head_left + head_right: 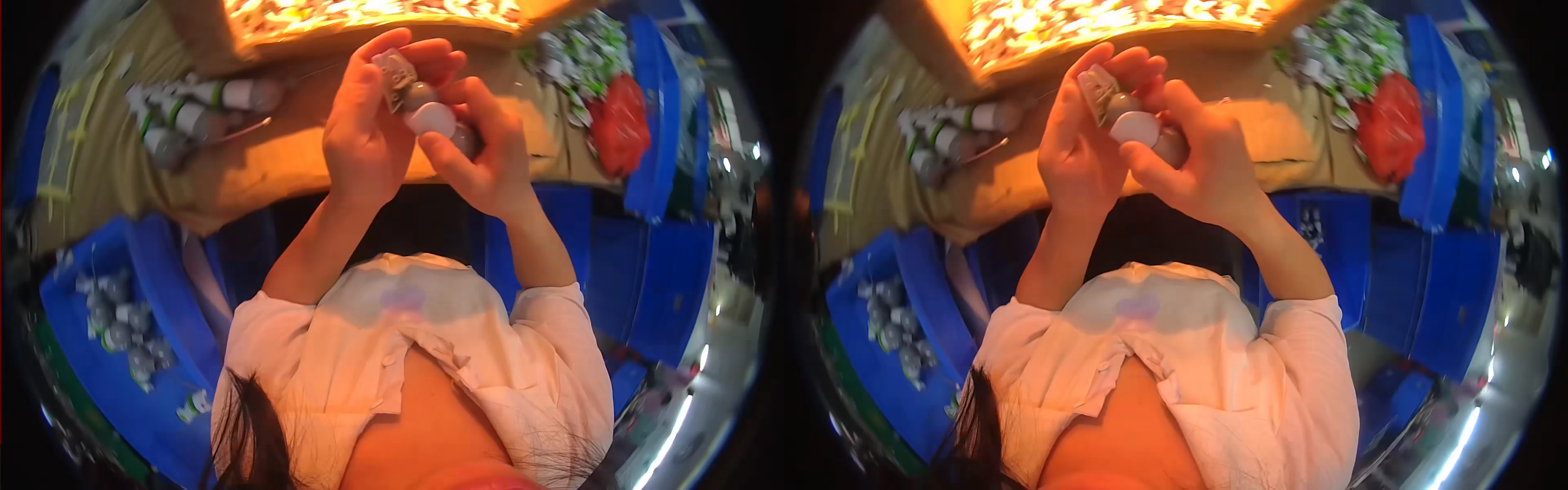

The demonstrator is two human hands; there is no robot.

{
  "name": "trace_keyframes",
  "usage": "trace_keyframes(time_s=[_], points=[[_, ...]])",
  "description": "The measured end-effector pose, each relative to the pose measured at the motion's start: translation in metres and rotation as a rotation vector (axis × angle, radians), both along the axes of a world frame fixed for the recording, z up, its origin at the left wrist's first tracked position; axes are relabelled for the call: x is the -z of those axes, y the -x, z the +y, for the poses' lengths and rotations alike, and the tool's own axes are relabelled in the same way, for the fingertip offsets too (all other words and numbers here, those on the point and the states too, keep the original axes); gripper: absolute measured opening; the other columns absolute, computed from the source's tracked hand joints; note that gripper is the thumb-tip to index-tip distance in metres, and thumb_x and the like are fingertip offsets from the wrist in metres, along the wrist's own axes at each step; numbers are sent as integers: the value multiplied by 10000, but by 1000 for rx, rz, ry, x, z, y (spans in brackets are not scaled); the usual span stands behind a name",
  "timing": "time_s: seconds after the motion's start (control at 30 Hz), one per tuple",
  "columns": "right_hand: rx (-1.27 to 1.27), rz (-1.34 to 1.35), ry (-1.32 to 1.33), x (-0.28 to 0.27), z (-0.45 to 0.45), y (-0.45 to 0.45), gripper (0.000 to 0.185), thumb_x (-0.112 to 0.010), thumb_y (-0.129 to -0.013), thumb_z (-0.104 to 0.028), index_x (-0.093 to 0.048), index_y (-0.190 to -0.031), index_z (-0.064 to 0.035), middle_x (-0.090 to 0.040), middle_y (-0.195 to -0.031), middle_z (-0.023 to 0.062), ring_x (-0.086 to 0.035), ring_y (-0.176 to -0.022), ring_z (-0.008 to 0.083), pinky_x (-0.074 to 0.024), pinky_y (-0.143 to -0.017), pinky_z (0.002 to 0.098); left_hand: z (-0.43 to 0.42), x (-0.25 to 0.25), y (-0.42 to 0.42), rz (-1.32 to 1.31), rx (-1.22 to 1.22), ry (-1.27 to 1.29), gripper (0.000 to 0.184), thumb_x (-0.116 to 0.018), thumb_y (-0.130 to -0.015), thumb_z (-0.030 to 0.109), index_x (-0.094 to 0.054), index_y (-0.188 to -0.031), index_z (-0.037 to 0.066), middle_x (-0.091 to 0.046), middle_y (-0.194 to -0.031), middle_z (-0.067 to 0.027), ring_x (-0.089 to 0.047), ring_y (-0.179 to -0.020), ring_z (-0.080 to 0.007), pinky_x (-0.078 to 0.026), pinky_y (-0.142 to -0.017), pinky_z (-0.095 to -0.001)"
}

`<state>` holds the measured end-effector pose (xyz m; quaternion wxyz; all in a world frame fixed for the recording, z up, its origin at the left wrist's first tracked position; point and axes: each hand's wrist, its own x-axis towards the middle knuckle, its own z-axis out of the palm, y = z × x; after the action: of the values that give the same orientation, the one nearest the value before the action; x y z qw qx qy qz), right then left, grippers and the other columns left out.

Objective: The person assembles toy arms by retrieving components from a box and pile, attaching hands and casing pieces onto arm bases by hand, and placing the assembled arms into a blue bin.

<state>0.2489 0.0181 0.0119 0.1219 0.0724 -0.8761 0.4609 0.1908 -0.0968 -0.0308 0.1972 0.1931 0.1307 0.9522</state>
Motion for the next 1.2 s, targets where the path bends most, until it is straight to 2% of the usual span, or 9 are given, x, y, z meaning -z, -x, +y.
trace_keyframes(time_s=[0.1, 0.2, 0.27, 0.4, 0.6, 0.77, 0.9, 0.97, 1.2], points=[[-33, -7, 29, -1, -8, 5, 195, -603, -758, -89, -496, -898, -6, -590, -663, 59, -536, -591, 69, -412, -505, 218, -9, -2, 2, 30, -101, 73, 422, -285, -960, 277, -375, -1281, 17, -471, -1246, -200, -441, -1180, -333, -333, -1011, -436], [-34, -37, 110, 6, -5, 6, 262, -653, -719, -158, -507, -897, -34, -571, -629, 98, -576, -517, 179, -444, -477, 275, -9, -8, -3, 69, -172, 167, 397, -320, -943, 213, -374, -1284, 16, -468, -1247, -206, -435, -1191, -332, -326, -1021, -427], [4, 114, -23, 11, -1, 3, 217, -640, -759, -108, -479, -874, -20, -570, -635, 42, -484, -532, 48, -382, -468, 203, -6, -17, -13, 96, -206, 219, 388, -345, -931, 171, -371, -1285, 13, -463, -1249, -212, -437, -1192, -328, -330, -1021, -418], [-30, 103, -13, 9, 15, -11, 225, -651, -759, -118, -481, -872, -24, -578, -668, 42, -506, -544, 70, -407, -503, 217, 5, -20, -33, 69, -239, 487, 398, -434, -896, 110, -373, -1274, 0, -531, -1151, -211, -530, -1086, -285, -435, -914, -359], [-124, 35, -293, -24, 60, -52, 438, -681, -686, -75, -586, -1112, -50, -579, -1069, 85, -573, -862, 175, -495, -689, 270, 10, -16, -41, 208, -170, 646, 321, -452, -883, 94, -445, -1184, -19, -610, -963, -147, -612, -882, -198, -506, -768, -299], [24, 379, -341, -46, 62, -46, 357, -646, -702, -63, -604, -1057, -57, -613, -1022, 68, -582, -820, 179, -467, -719, 282, 5, -31, -52, 276, 25, 645, 243, -437, -873, 73, -512, -1080, -30, -621, -880, -120, -624, -753, -155, -522, -705, -276], [-200, 57, 115, -52, 43, -21, 200, -635, -760, 20, -668, -951, -26, -575, -1050, 127, -600, -799, 182, -474, -688, 259, -3, -36, -56, 300, 92, 637, 246, -431, -865, 86, -519, -1067, -24, -621, -848, -113, -623, -703, -137, -520, -642, -259], [-859, 1014, 124, -13, 53, 37, 165, -637, -761, 24, -668, -916, -26, -580, -1017, 125, -598, -789, 171, -474, -666, 253, -7, -37, -53, 331, 104, 639, 245, -432, -865, 92, -522, -1063, -21, -621, -843, -109, -622, -702, -134, -517, -629, -256], [-890, 1024, 64, -11, 45, 43, 98, -648, -741, 41, -630, -824, -6, -590, -911, 102, -600, -772, 176, -475, -649, 253, -11, -35, -52, 308, 89, 699, 225, -427, -862, 101, -529, -1029, -11, -611, -803, -81, -599, -658, -114, -492, -603, -236]])
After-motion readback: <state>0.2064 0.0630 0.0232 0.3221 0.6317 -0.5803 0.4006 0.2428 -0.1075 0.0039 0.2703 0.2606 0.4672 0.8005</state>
